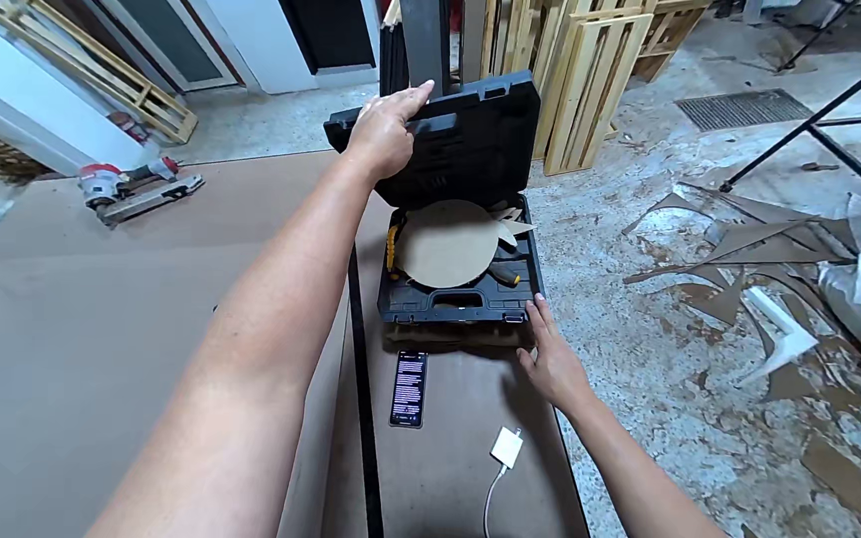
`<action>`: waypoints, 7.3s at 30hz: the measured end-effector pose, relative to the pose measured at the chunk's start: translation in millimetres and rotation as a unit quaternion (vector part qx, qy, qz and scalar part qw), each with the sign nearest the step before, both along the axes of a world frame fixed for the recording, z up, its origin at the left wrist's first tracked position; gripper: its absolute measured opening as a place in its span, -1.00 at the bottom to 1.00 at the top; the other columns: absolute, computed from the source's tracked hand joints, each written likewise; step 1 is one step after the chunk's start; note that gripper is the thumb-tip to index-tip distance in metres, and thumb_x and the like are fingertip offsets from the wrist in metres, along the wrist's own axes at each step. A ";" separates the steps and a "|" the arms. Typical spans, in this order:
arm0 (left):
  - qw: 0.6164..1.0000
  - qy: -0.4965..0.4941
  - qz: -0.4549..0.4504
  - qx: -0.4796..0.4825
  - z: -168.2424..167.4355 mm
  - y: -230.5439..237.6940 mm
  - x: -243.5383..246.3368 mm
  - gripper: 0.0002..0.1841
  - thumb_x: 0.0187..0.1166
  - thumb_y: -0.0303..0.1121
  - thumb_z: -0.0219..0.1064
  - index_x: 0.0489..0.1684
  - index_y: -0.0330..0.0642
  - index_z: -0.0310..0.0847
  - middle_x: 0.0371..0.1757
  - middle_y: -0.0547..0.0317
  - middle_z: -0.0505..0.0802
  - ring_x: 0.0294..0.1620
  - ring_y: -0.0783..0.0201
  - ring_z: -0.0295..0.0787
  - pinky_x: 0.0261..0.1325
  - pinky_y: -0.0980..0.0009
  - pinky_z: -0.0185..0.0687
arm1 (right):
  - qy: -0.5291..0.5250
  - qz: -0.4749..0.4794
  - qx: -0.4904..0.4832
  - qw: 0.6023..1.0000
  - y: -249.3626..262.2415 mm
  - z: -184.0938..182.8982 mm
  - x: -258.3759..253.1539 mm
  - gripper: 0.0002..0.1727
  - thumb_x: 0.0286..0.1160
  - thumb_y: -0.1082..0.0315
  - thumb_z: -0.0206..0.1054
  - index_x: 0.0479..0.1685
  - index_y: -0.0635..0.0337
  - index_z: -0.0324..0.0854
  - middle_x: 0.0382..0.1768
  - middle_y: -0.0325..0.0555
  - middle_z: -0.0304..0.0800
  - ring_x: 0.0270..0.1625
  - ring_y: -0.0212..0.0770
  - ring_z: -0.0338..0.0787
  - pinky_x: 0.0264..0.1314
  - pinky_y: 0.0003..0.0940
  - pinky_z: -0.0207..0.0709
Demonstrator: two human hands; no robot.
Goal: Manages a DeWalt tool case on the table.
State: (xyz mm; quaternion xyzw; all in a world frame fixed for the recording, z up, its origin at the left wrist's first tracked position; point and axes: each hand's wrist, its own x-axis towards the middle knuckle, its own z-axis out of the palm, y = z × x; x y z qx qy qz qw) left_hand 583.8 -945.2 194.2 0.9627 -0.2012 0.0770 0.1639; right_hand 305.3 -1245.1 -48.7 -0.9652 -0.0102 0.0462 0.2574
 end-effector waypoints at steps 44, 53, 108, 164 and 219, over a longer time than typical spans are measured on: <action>0.991 -0.115 0.070 -0.008 -25.4 5.6 88.7 -0.37 0.55 -0.34 0.33 0.71 0.14 0.41 0.46 -0.06 0.71 0.56 -0.14 0.52 0.62 -0.16 0.33 | -0.023 -0.058 0.029 0.998 55.0 67.3 91.7 -0.59 0.68 -0.03 0.21 0.26 -0.09 0.81 0.02 -0.28 0.92 0.06 -0.24 0.89 0.17 -0.04 0.77; 0.994 -0.096 0.053 -0.007 -24.4 16.9 77.8 -0.24 0.50 -0.40 0.34 0.81 0.23 0.29 0.51 0.07 0.69 0.59 -0.06 0.50 0.63 -0.08 0.34 | 0.228 -0.196 0.254 0.919 78.3 44.5 176.5 -0.50 0.65 -0.15 0.33 -0.36 0.09 0.86 -0.49 -0.20 0.93 -0.65 -0.27 0.76 -0.60 -0.28 0.61; 0.994 -0.100 0.038 -0.006 -30.1 20.6 45.8 -0.18 0.48 -0.38 0.36 0.85 0.32 0.22 0.53 0.19 0.68 0.62 0.06 0.47 0.72 0.05 0.24 | 0.073 -0.232 0.434 0.868 59.5 56.8 157.2 -0.60 0.74 0.09 0.19 -0.51 0.10 0.52 -0.80 -0.25 0.42 -0.76 -0.32 0.42 -0.67 -0.37 0.38; 0.963 0.158 0.058 -0.211 -231.2 77.8 -195.7 0.17 0.31 0.15 0.63 0.96 0.02 -0.07 0.98 0.15 -0.06 0.95 0.05 -0.10 0.87 -0.13 0.07 | 0.068 -0.246 0.288 0.923 27.4 0.6 10.2 -0.14 0.37 -0.11 0.61 0.68 -0.02 0.38 -0.03 -0.02 0.90 -0.08 -0.07 0.92 0.06 0.10 0.82; 0.495 0.246 0.452 -0.700 -248.6 -2.3 -242.3 -0.85 0.62 -0.36 0.40 -0.28 -0.27 0.69 -0.64 0.22 0.63 -0.76 0.39 0.47 -0.68 0.52 0.49 | -0.091 -0.370 0.224 0.897 58.2 14.9 1.2 -0.55 0.36 -0.12 0.61 -0.23 0.04 0.62 -0.49 -0.15 0.70 -0.44 -0.10 0.70 -0.37 0.02 0.57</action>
